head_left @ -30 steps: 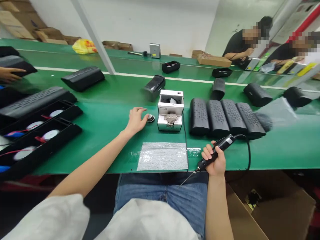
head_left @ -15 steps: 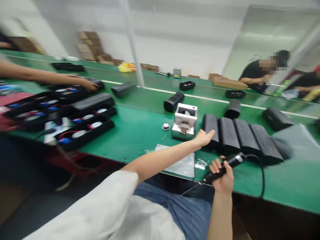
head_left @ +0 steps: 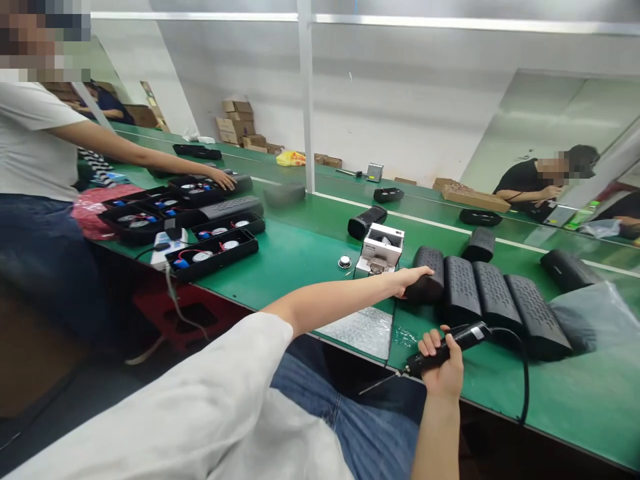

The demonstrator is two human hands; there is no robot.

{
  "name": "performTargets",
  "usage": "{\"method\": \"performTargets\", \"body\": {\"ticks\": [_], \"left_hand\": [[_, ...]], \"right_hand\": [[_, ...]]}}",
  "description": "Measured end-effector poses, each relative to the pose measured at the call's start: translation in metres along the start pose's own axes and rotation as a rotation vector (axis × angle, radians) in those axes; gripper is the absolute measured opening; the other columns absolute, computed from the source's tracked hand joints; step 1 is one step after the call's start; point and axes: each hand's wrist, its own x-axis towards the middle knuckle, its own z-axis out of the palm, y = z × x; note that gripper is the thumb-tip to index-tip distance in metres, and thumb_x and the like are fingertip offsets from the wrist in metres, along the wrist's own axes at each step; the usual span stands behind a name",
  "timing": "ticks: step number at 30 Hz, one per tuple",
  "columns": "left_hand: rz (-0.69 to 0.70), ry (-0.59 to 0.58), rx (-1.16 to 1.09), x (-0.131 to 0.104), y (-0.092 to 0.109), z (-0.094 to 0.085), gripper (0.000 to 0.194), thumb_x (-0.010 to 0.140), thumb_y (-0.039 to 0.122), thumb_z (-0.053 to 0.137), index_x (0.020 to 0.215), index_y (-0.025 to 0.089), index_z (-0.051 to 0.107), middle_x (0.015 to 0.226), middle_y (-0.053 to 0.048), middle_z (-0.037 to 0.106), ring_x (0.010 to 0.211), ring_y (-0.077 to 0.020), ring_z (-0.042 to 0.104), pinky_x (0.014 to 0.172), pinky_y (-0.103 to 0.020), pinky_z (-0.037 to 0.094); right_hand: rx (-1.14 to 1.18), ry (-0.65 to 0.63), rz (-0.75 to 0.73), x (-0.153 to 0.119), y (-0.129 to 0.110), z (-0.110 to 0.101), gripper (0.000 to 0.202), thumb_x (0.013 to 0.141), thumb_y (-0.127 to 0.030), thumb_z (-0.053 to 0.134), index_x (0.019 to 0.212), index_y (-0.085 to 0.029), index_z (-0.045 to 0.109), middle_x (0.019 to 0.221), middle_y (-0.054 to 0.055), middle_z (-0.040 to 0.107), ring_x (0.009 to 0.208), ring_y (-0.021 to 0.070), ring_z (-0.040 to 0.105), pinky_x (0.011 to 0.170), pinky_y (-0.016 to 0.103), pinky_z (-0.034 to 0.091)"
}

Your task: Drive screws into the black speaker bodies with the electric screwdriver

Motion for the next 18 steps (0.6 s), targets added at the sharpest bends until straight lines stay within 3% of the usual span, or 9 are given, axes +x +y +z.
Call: {"method": "performTargets", "body": {"ticks": [3, 5, 8, 10, 11, 13, 15, 18], "left_hand": [[0.000, -0.131, -0.036, -0.021, 0.011, -0.013, 0.044, 0.088, 0.065, 0.085, 0.089, 0.022, 0.071, 0.083, -0.008, 0.080, 0.090, -0.0302, 0.083, 0.083, -0.048, 0.074], [0.037, -0.191, -0.059, -0.043, 0.010, -0.032, 0.044, 0.088, 0.062, 0.087, 0.088, 0.022, 0.070, 0.083, -0.008, 0.080, 0.086, -0.0277, 0.081, 0.083, -0.047, 0.074], [0.086, -0.253, -0.062, -0.087, -0.002, -0.075, 0.049, 0.077, 0.058, 0.099, 0.097, 0.019, 0.077, 0.097, -0.012, 0.085, 0.094, -0.0292, 0.083, 0.091, -0.047, 0.074], [0.155, -0.271, 0.003, -0.120, -0.015, -0.110, 0.058, 0.068, 0.049, 0.105, 0.114, 0.020, 0.083, 0.117, -0.013, 0.087, 0.110, -0.0330, 0.084, 0.103, -0.049, 0.071], [0.312, -0.284, 0.166, -0.136, -0.021, -0.128, 0.069, 0.072, 0.046, 0.103, 0.133, 0.023, 0.082, 0.134, -0.012, 0.086, 0.124, -0.0354, 0.082, 0.112, -0.051, 0.068], [0.581, -0.181, 0.529, -0.160, -0.032, -0.164, 0.097, 0.072, 0.040, 0.100, 0.162, 0.029, 0.068, 0.156, -0.011, 0.077, 0.139, -0.0417, 0.076, 0.124, -0.060, 0.062], [0.715, -0.116, 0.800, -0.173, -0.043, -0.196, 0.103, 0.074, 0.038, 0.098, 0.170, 0.032, 0.062, 0.168, -0.010, 0.070, 0.151, -0.0460, 0.068, 0.133, -0.064, 0.054], [0.786, -0.076, 1.054, -0.168, -0.061, -0.229, 0.092, 0.079, 0.041, 0.095, 0.166, 0.032, 0.066, 0.172, -0.011, 0.066, 0.155, -0.0500, 0.063, 0.137, -0.070, 0.047]], "right_hand": [[-0.018, -0.025, -0.002, -0.001, -0.002, 0.005, 0.030, 0.103, -0.038, 0.086, 0.114, -0.019, 0.065, 0.080, -0.008, 0.046, 0.062, 0.0080, 0.042, 0.057, 0.019, 0.044], [-0.028, -0.028, 0.006, -0.003, -0.005, 0.011, 0.035, 0.096, -0.038, 0.092, 0.112, -0.022, 0.066, 0.078, -0.008, 0.045, 0.061, 0.0081, 0.040, 0.057, 0.018, 0.045], [-0.040, -0.011, 0.025, -0.009, -0.012, 0.019, 0.042, 0.087, -0.042, 0.099, 0.109, -0.026, 0.067, 0.077, -0.008, 0.042, 0.060, 0.0087, 0.037, 0.055, 0.017, 0.045], [-0.045, 0.011, 0.031, -0.015, -0.019, 0.022, 0.048, 0.081, -0.048, 0.103, 0.109, -0.027, 0.070, 0.076, -0.008, 0.040, 0.058, 0.0089, 0.033, 0.051, 0.018, 0.043], [-0.048, 0.026, 0.030, -0.019, -0.023, 0.024, 0.052, 0.078, -0.051, 0.105, 0.109, -0.027, 0.071, 0.076, -0.008, 0.039, 0.058, 0.0089, 0.031, 0.049, 0.019, 0.041], [-0.061, 0.064, 0.015, -0.029, -0.033, 0.028, 0.060, 0.072, -0.058, 0.108, 0.110, -0.027, 0.074, 0.075, -0.009, 0.037, 0.056, 0.0085, 0.026, 0.045, 0.020, 0.037], [-0.080, 0.107, -0.022, -0.038, -0.047, 0.036, 0.065, 0.067, -0.061, 0.111, 0.109, -0.027, 0.076, 0.073, -0.010, 0.032, 0.054, 0.0074, 0.020, 0.041, 0.021, 0.030], [-0.117, 0.157, -0.120, -0.048, -0.071, 0.058, 0.065, 0.061, -0.061, 0.114, 0.102, -0.027, 0.076, 0.070, -0.011, 0.023, 0.052, 0.0055, 0.008, 0.036, 0.024, 0.014]]}}
